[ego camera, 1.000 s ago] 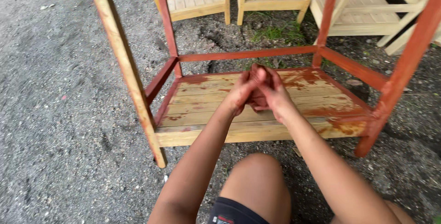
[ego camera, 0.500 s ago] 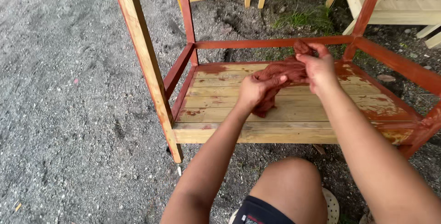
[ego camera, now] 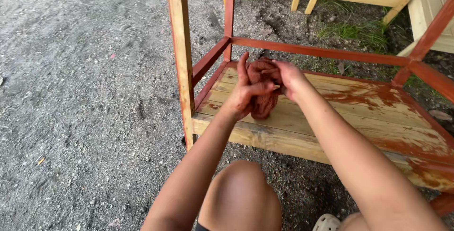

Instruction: The person kneels on the ground and applies red stain to a wooden bench frame using a cloth, wiping the seat slats and rails. They work the stain into the wood across the seat, repositioning the cloth in their hand as coverage builds, and continue coating the remaining bare areas of the seat.

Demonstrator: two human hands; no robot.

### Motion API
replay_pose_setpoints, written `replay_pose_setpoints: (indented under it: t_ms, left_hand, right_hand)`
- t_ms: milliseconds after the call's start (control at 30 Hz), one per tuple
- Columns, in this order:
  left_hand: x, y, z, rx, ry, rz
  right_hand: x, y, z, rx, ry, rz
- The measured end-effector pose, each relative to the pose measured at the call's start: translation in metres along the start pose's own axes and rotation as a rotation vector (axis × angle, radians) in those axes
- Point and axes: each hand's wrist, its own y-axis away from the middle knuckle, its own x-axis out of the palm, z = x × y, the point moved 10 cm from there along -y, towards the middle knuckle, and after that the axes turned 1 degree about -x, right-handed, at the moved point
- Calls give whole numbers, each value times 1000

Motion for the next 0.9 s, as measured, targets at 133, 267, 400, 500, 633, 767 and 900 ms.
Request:
replay_pose_setpoints:
  t_ms: [133, 267, 400, 500, 633, 767, 900]
  left_hand:
    - [-13, 28, -10, -151, -363, -2]
    - [-43, 48, -25, -407, -920, -138]
    - [-48, 41, -63, -327, -1234, -323]
    - [-36, 17, -65, -220, -804, -335]
    - [-9, -31, -68, -53, -510, -170]
    - [35, -63, -59, 39, -98, 43]
    - [76, -80, -49, 77, 68, 71]
  right_hand:
    - [1, -11, 41, -279, 349, -137]
    - [-48, -9, 75, -304, 643, -329]
    - [-109, 3, 101, -463, 585, -442]
    - [-155, 6, 113, -577, 330, -410]
    - [-192, 20, 130, -650, 356, -304]
    - [-196, 49, 121, -404, -190, -141]
    - [-170, 86, 68, -12, -322, -396]
